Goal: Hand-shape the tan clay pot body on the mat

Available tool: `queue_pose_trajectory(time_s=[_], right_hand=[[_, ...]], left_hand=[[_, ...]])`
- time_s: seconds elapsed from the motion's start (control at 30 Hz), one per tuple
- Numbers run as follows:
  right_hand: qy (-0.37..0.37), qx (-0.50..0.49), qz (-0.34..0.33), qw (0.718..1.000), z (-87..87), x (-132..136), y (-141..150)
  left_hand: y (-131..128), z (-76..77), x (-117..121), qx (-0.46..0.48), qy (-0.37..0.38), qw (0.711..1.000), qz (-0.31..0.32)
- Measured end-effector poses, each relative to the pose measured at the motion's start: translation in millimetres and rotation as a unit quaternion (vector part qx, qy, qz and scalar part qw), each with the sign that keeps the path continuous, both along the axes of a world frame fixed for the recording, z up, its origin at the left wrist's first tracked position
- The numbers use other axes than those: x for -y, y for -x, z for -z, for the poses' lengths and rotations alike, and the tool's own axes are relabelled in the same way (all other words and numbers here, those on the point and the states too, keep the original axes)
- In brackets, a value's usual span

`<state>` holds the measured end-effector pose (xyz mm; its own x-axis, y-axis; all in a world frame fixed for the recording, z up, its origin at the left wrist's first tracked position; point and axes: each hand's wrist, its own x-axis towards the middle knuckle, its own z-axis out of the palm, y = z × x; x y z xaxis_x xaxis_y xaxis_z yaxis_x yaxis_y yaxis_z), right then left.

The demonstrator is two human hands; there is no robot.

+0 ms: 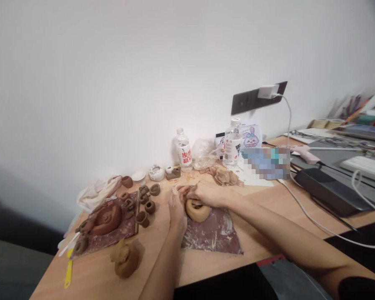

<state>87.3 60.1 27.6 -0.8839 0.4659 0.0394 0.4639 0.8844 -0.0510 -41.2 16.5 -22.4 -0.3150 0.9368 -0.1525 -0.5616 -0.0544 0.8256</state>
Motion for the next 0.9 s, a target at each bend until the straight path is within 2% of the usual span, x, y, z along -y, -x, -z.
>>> queue_pose_trajectory(time_s=[0.3, 0.9], right_hand=[[0.011, 0.031, 0.045, 0.998, -3.5, 2.1, 0.6], [0.019, 0.025, 0.129, 0.991, -4.3, 4.9, 5.0]], left_hand=[[-0.6, -2.0, 1.3, -0.002, 0.004, 1.000, 0.000], [0.6, -0.6, 0.7, -0.003, 0.003, 1.000, 0.008]])
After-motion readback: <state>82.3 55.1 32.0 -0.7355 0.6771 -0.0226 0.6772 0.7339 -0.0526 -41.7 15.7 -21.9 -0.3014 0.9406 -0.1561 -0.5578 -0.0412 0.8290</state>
